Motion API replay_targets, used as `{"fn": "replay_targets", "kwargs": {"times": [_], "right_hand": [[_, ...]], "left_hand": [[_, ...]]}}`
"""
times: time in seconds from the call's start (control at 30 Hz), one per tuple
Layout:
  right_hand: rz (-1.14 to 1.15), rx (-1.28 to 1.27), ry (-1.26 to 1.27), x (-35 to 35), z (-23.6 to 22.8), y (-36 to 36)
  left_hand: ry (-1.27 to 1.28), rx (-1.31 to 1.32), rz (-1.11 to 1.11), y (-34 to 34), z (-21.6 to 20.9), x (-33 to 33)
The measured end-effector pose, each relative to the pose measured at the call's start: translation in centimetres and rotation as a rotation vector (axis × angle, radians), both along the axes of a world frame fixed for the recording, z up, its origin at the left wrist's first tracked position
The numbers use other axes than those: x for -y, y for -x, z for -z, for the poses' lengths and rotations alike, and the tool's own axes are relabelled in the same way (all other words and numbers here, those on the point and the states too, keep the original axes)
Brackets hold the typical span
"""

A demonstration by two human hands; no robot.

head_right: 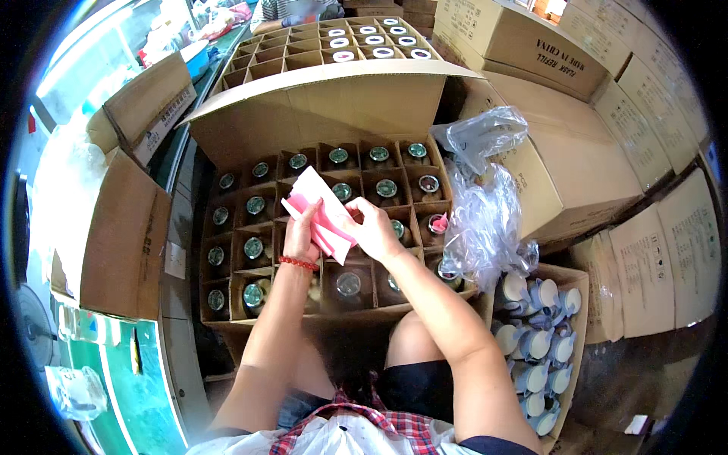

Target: The person places folded pink paper into each compartment of a cardboard tray holding small glass jars, then places white plastic rings on top of the jars. The person works by hand, handling the paper and rings one at a time.

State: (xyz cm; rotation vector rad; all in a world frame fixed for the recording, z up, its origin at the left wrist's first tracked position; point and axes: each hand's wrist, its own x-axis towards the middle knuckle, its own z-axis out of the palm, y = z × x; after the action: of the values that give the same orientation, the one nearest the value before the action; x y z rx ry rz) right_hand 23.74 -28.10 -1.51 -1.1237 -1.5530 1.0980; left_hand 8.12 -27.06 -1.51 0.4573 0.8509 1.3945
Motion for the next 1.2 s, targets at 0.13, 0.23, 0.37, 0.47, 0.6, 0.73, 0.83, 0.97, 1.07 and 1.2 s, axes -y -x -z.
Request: {"fn": "replay_targets", "kwargs": {"times": [0.13, 0.23, 0.37, 0.47, 0.6, 0.73, 0.83, 0.97, 1.07, 1.2], "right_hand": [[0.078, 0.125, -0.067, 1.2, 0.1, -0.3], [0.116, 0.179, -0.055, 2.0, -1.8, -0.3], [0.189, 0.136, -0.014, -0.4, 0.5, -2.1], [0.145, -0.055, -0.005, -3.6, 1.5, -3.2], [0.009, -0.199, 0.347, -5.5, -1.3, -3.0], [-0.151, -0.044, 0.267, -5.6, 1.2, -1.9], [0.110, 0.046, 0.029, -7.0, 1.8, -1.9], [0.336, 0.539, -0.266, -12.4, -0.5, -7.0], [0.396, 1.082, -0.146, -17.0, -0.3, -12.8], [0.266, 1.247, -0.032, -22.6, 2.6, -16.9]], "left_hand": [[0.106, 0.146, -0.039, -1.0, 1.7, 1.2], [0.142, 0.126, -0.030, -1.0, 2.9, 0.9], [0.077, 0.042, -0.030, -1.7, 2.1, -0.3], [0.140, 0.127, -0.045, -1.2, 2.5, -0.9], [0.135, 0.106, -0.105, -0.5, 3.1, -1.9], [0.142, 0.096, -0.072, -0.6, 4.1, -2.7], [0.191, 0.054, -0.064, -0.6, 4.8, -2.5], [0.214, 0.080, -0.109, -0.4, 4.7, -2.5], [0.228, 0.098, -0.096, -0.5, 3.8, -2.3], [0.213, 0.152, -0.049, -0.8, 4.0, -2.4]]}}
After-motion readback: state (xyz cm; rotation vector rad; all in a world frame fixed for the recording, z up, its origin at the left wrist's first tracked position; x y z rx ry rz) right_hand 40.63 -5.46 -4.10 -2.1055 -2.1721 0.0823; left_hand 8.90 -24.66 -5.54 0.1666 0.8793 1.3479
